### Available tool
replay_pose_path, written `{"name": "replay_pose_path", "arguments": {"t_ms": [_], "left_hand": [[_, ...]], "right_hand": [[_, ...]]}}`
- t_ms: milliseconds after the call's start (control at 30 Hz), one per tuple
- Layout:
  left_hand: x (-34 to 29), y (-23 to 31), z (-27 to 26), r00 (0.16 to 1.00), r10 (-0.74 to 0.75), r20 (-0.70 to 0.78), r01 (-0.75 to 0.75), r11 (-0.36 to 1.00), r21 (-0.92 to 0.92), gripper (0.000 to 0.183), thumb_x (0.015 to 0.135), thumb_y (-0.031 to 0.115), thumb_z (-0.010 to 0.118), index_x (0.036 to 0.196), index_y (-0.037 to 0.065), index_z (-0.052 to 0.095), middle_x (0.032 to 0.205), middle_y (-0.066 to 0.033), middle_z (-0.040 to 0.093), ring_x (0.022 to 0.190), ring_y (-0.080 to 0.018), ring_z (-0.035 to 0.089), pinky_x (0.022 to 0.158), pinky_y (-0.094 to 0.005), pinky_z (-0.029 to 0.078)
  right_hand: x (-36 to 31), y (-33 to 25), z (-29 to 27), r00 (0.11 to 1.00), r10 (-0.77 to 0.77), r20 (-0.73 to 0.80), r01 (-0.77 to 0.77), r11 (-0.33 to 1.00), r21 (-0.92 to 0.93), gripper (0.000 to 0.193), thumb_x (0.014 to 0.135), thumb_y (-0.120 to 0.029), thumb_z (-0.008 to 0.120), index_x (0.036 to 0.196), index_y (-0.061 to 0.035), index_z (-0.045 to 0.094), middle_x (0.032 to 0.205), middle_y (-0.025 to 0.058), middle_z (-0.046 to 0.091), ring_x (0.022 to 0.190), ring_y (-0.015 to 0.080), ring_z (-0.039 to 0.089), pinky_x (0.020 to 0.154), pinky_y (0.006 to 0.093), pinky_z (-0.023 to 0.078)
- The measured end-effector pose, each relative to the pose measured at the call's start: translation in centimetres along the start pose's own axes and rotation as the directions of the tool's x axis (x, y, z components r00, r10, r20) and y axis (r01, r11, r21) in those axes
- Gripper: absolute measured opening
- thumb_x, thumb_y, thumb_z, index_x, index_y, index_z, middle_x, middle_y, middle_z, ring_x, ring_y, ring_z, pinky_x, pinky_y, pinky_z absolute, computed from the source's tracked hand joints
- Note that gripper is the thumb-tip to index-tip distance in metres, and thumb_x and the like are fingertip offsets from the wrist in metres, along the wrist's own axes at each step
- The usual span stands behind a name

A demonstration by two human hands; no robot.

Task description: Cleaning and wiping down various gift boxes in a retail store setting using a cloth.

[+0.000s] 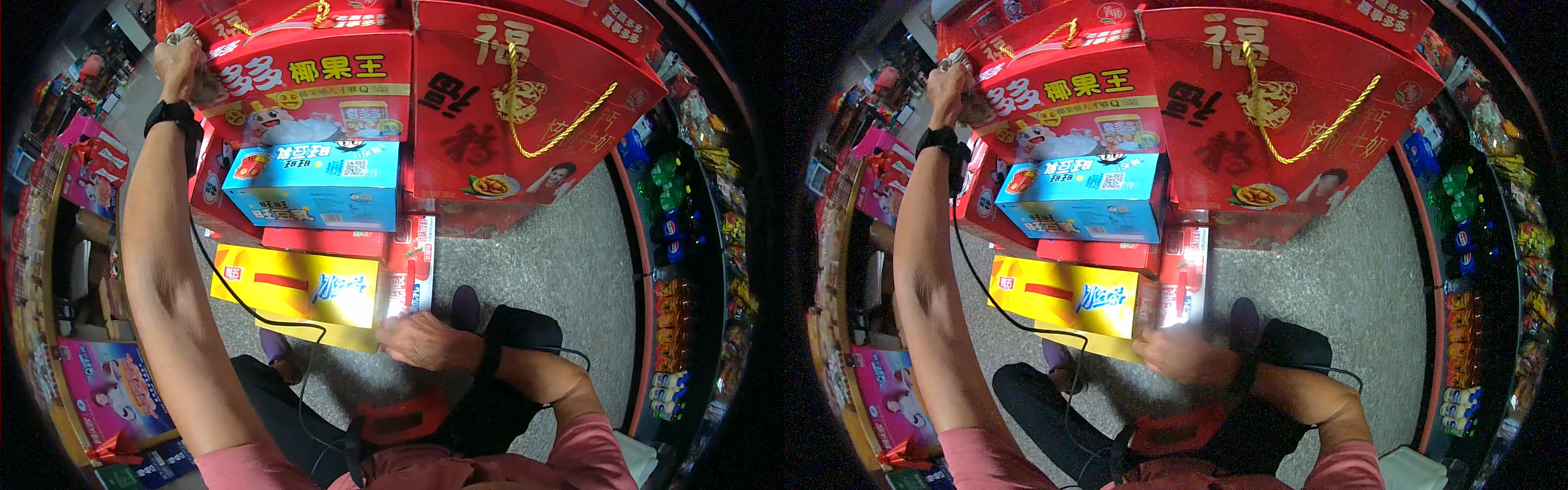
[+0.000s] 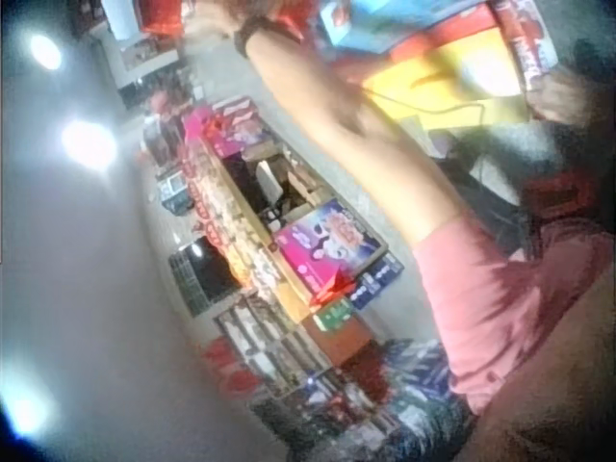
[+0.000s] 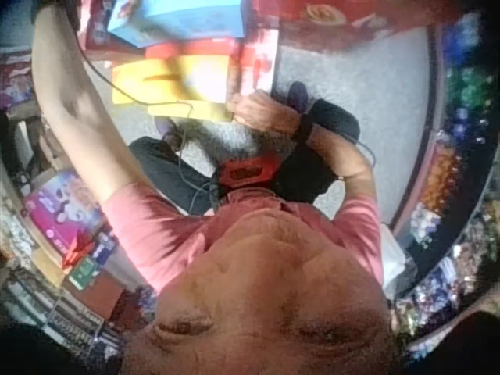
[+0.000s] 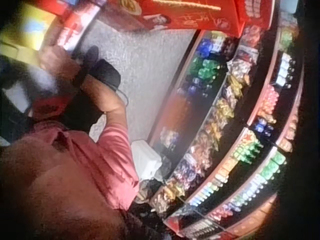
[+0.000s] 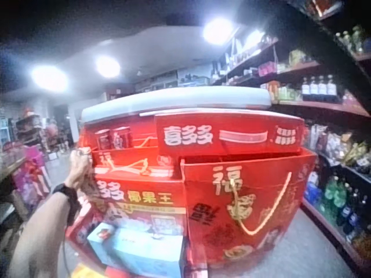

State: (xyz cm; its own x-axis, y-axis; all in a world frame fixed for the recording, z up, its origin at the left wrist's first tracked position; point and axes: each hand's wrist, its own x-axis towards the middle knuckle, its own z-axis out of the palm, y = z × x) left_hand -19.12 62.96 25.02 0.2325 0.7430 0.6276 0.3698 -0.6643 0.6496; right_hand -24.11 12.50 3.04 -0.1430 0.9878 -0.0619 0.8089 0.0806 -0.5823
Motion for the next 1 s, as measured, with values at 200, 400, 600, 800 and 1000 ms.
{"name": "replay_pose_path", "arguments": {"t_ms": [200,400,600,800,1000], "left_hand": [[-2.6,3.8,1.7,0.975,0.134,0.176,-0.143,0.989,0.042,0.025,0.072,0.025,0.056,0.078,0.002,0.066,0.072,-0.0164,0.065,0.070,-0.0301,0.064,0.065,-0.0382,0.048],[-7.1,8.6,5.0,0.944,0.314,0.100,-0.301,0.945,-0.131,0.031,0.076,0.027,0.060,0.098,0.005,0.062,0.086,-0.0102,0.065,0.076,-0.0191,0.061,0.069,-0.0323,0.049],[-15.9,16.8,6.0,0.786,0.608,0.110,-0.537,0.760,-0.366,0.029,0.077,0.007,0.052,0.106,0.006,0.053,0.092,-0.0189,0.057,0.087,-0.0326,0.058,0.077,-0.0384,0.046],[-17.7,15.8,6.2,0.748,0.664,0.016,-0.613,0.700,-0.366,0.038,0.072,0.003,0.049,0.109,0.004,0.051,0.096,-0.0204,0.056,0.095,-0.0363,0.053,0.083,-0.0437,0.042],[-19.2,14.7,7.0,0.593,0.801,-0.079,-0.749,0.513,-0.420,0.036,0.066,-0.004,0.048,0.100,0.005,0.055,0.080,-0.0162,0.058,0.077,-0.0356,0.055,0.073,-0.0375,0.046]], "right_hand": [[0.4,0.1,0.2,1.000,-0.006,0.027,0.006,1.000,0.016,0.020,0.083,-0.019,0.056,0.094,-0.0045,0.047,0.085,0.0137,0.053,0.070,0.0299,0.058,0.061,0.0403,0.046],[0.9,0.6,0.1,1.000,-0.015,-0.004,0.015,0.999,0.042,0.022,0.082,-0.017,0.056,0.099,-0.0040,0.048,0.086,0.0162,0.054,0.074,0.0341,0.059,0.064,0.0443,0.047],[1.2,1.5,-0.9,0.996,-0.025,-0.085,0.026,1.000,0.006,0.014,0.077,-0.017,0.056,0.080,-0.0025,0.055,0.076,0.0131,0.056,0.068,0.0302,0.060,0.058,0.0415,0.048],[1.8,3.3,-1.0,0.990,-0.067,-0.128,0.072,0.997,0.039,0.012,0.079,-0.020,0.053,0.077,-0.0081,0.057,0.074,0.0119,0.056,0.072,0.0302,0.057,0.061,0.0427,0.045],[1.8,3.8,-3.8,0.999,-0.019,-0.032,0.020,0.999,0.026,0.016,0.080,-0.017,0.052,0.078,-0.0027,0.058,0.075,0.0174,0.058,0.074,0.0346,0.058,0.065,0.0431,0.045]]}}
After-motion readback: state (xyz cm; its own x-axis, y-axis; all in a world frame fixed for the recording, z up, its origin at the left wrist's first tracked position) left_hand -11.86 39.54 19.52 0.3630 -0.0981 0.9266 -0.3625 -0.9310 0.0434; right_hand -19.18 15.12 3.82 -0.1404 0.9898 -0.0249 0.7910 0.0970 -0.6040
